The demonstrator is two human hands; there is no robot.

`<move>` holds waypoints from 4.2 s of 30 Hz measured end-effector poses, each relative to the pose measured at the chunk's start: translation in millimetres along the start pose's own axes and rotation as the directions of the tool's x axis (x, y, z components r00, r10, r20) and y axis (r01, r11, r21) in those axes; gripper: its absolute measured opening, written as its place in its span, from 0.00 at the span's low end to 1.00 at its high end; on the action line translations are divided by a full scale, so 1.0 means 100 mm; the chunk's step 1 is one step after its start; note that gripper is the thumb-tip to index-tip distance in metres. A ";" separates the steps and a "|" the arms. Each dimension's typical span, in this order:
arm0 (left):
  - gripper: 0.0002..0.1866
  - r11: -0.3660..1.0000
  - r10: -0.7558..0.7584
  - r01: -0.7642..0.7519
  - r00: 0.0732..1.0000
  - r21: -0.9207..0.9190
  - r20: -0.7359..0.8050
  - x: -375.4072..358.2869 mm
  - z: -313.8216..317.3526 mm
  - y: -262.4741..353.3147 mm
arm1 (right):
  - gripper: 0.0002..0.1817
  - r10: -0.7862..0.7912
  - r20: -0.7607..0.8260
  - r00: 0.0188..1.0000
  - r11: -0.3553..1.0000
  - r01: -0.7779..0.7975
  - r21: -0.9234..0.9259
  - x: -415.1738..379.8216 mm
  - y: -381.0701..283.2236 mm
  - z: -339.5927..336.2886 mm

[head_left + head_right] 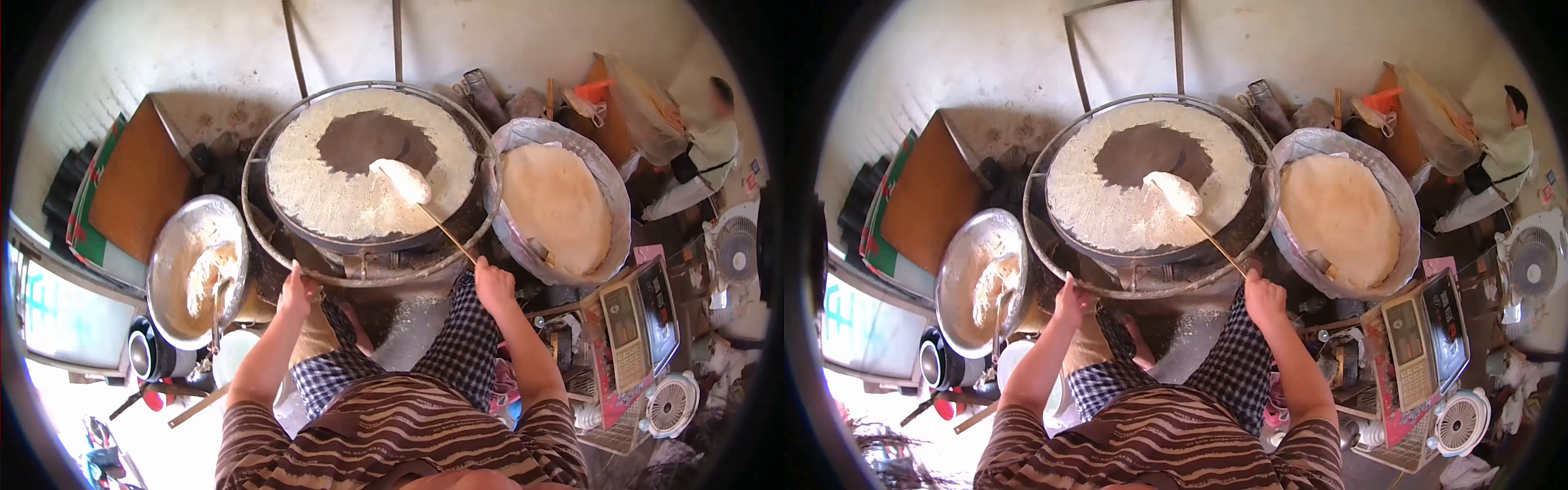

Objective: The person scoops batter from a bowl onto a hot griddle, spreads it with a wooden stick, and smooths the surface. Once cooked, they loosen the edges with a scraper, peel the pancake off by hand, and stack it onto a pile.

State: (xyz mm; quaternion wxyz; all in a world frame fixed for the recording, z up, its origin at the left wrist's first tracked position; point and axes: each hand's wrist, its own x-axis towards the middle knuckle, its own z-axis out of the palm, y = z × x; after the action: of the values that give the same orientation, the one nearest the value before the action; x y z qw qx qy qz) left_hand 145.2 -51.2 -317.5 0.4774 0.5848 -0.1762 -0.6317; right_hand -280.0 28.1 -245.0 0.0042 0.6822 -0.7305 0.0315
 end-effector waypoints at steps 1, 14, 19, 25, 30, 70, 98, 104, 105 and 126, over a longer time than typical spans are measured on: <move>0.17 0.999 0.010 -0.012 0.999 -0.045 -0.040 -0.04 0.07 0.00 | 0.08 -0.001 0.059 0.998 0.996 -0.005 0.091 0.05 -0.14 -0.12; 0.14 0.969 0.113 -0.151 0.975 -0.196 -0.190 0.60 -0.30 0.35 | 0.10 0.152 0.058 0.987 0.848 -0.160 0.505 0.47 -0.80 0.11; 0.19 1.000 -0.023 0.023 1.000 0.011 0.020 0.19 -0.30 0.17 | 0.07 -0.047 0.130 0.990 0.978 0.019 0.210 -0.11 -0.50 0.09; 0.19 0.993 -0.064 0.068 0.997 -0.093 0.045 -0.14 0.16 -0.22 | 0.09 0.033 0.004 0.999 0.980 -0.033 0.196 0.32 -0.30 0.14; 0.16 1.000 0.010 -0.013 0.996 -0.027 -0.089 0.06 0.07 -0.14 | 0.08 -0.339 -0.108 0.935 0.935 0.347 0.075 0.09 -0.62 0.24; 0.23 0.978 -0.009 -0.035 0.978 -0.208 -0.209 0.80 -0.36 0.18 | 0.07 -0.097 0.149 0.984 0.970 0.060 0.236 0.52 -0.80 0.09; 0.22 0.961 0.057 -0.130 0.958 -0.245 -0.282 0.72 -0.26 0.06 | 0.09 -0.061 0.118 0.991 0.966 0.029 0.256 0.49 -0.74 0.10; 0.24 0.954 -0.035 0.041 0.999 -0.295 0.028 0.24 -0.15 -0.26 | 0.06 -0.027 0.058 0.998 0.998 0.030 -0.053 0.29 -0.10 0.01; 0.24 0.950 -0.045 0.074 0.994 -0.304 0.099 0.16 -0.10 -0.31 | 0.06 0.036 0.046 0.998 0.998 -0.033 -0.061 0.38 0.09 -0.01; 0.25 0.963 -0.027 -0.033 0.975 -0.266 -0.218 0.77 -0.27 0.11 | 0.07 -0.409 0.025 0.912 0.910 0.405 0.087 0.32 -0.74 0.02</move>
State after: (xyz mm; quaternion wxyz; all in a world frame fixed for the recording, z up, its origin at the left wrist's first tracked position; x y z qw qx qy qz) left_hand 185.1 -109.1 -359.7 0.5699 0.5807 -0.0360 -0.5802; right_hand -208.5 -8.7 -242.6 -0.0322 0.8195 -0.5704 0.0447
